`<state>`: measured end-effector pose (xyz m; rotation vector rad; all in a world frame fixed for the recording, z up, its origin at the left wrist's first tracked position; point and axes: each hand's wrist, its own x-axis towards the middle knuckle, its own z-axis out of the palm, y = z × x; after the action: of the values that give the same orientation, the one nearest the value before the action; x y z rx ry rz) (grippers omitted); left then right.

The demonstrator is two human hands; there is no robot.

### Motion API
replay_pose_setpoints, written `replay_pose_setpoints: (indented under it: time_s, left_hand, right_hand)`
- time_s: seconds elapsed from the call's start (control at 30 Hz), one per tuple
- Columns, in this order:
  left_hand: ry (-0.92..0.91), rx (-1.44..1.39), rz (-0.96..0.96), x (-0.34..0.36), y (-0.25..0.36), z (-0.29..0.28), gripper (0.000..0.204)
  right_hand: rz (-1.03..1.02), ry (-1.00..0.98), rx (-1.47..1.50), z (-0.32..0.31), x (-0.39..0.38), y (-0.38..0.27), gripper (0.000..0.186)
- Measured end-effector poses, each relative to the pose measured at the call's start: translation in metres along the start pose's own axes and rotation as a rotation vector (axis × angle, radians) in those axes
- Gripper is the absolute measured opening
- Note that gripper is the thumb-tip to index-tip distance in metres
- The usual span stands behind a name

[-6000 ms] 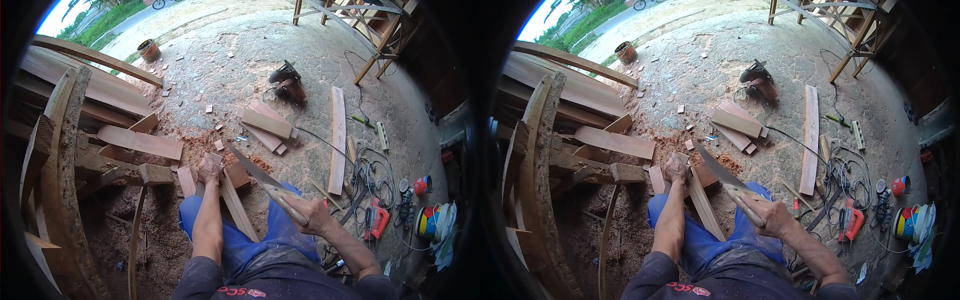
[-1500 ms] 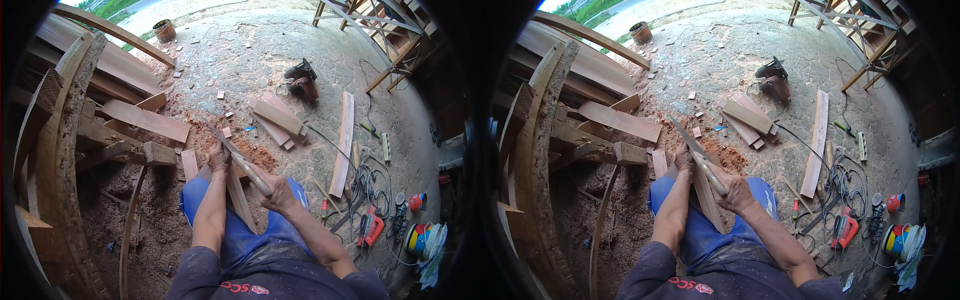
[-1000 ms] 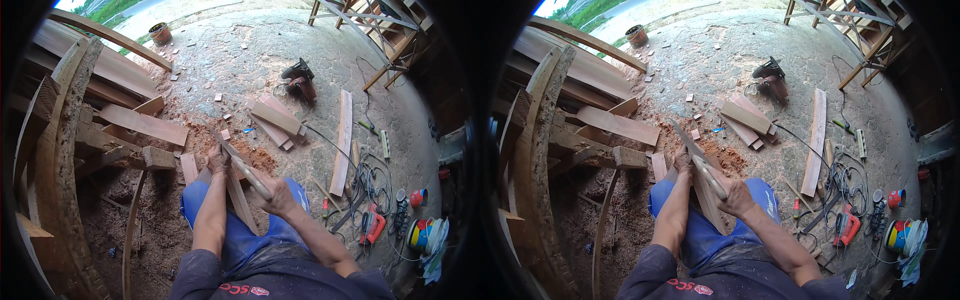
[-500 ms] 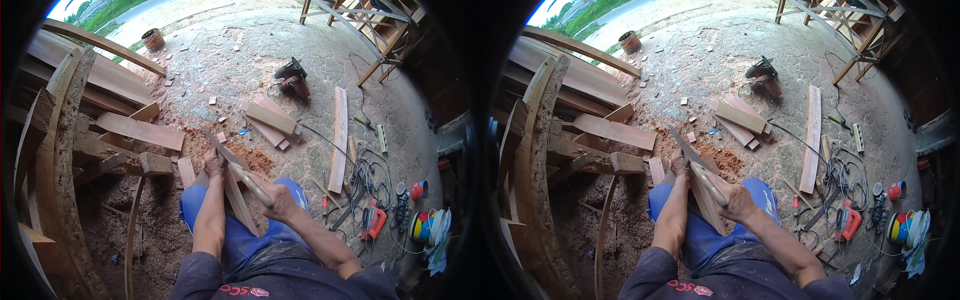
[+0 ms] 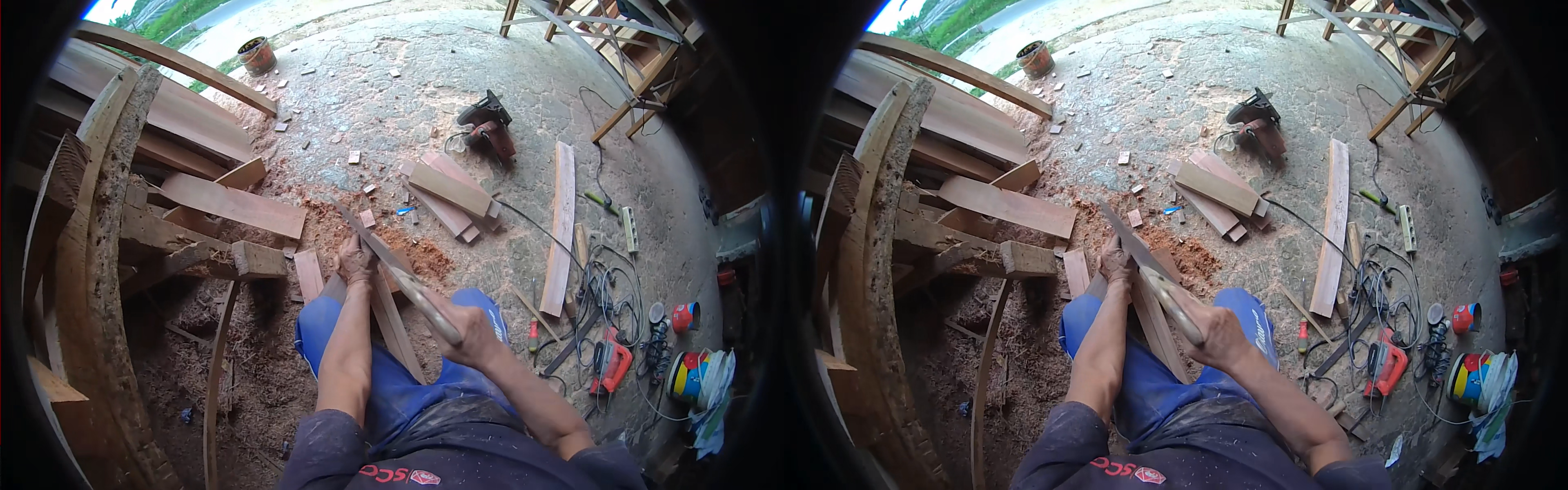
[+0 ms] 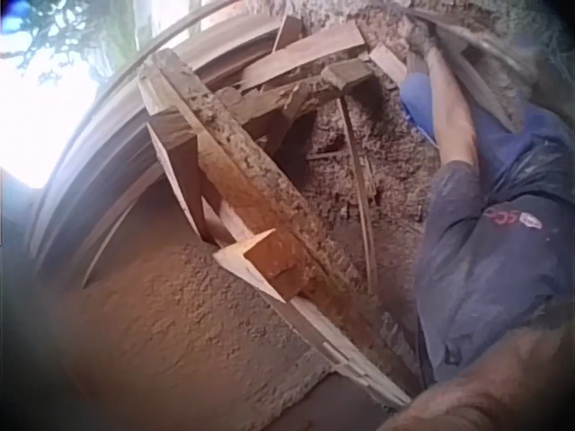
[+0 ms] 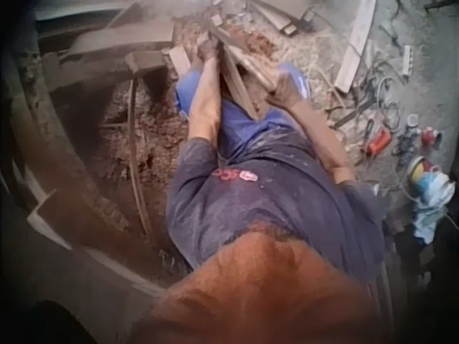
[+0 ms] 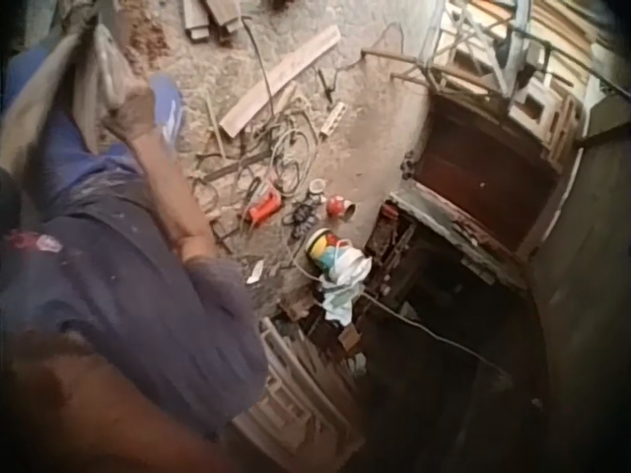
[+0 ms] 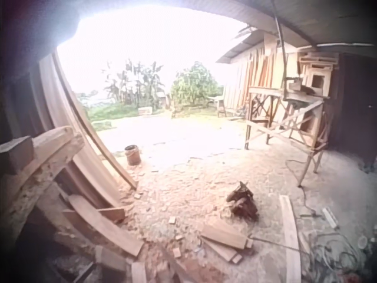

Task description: The person saws a piece of wood using a hand saw and then uses a chisel and mallet followed by an axe to shape a joint in another wooden piece.

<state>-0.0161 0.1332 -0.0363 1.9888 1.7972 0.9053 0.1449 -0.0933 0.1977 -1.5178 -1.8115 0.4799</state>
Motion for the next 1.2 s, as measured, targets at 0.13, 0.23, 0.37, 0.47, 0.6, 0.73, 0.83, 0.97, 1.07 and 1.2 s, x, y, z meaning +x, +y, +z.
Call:
replay_pose_setpoints:
  time_s: [0.13, 0.23, 0.37, 0.47, 0.6, 0.73, 0.83, 0.97, 1.07, 1.2]
  left_hand:
    - [-0.007, 0.124, 0.006, -0.007, 0.017, -0.01, 0.03]
    - [0.025, 0.076, 0.041, -0.012, 0.027, -0.01, 0.029]
    - [-0.021, -0.164, 0.021, 0.003, -0.004, -0.003, 0.025]
    - [-0.027, -0.101, -0.02, 0.01, -0.008, -0.008, 0.026]
    - [0.027, 0.007, -0.026, 0.003, 0.011, -0.012, 0.029]
    - [-0.031, -0.001, -0.039, -0.015, 0.017, -0.007, 0.027]
    - [-0.005, -0.112, 0.009, 0.005, -0.021, 0.003, 0.028]
    - [-0.048, -0.176, -0.07, 0.005, 0.018, 0.002, 0.027]
    - [0.015, -0.009, -0.031, 0.0, 0.0, -0.009, 0.027]
    - [0.011, 0.007, -0.031, -0.004, 0.012, -0.011, 0.027]
  right_hand:
    - [0.076, -0.068, -0.129, -0.095, -0.105, -0.064, 0.055]
    - [-0.078, -0.03, -0.166, -0.044, -0.039, -0.018, 0.056]
    - [0.1, -0.078, -0.12, 0.059, 0.093, 0.013, 0.06]
    - [0.115, -0.064, 0.032, 0.032, 0.029, 0.026, 0.061]
    - [0.018, -0.089, -0.152, -0.078, -0.079, -0.043, 0.056]
    - [-0.117, -0.065, -0.188, -0.04, -0.038, -0.003, 0.062]
    - [0.025, -0.045, -0.072, 0.05, 0.07, 0.022, 0.055]
    - [0.061, -0.052, -0.044, 0.004, 0.007, 0.026, 0.058]
    - [-0.079, -0.128, -0.176, -0.086, -0.08, -0.03, 0.054]
    - [-0.075, -0.052, -0.148, -0.075, -0.07, -0.018, 0.058]
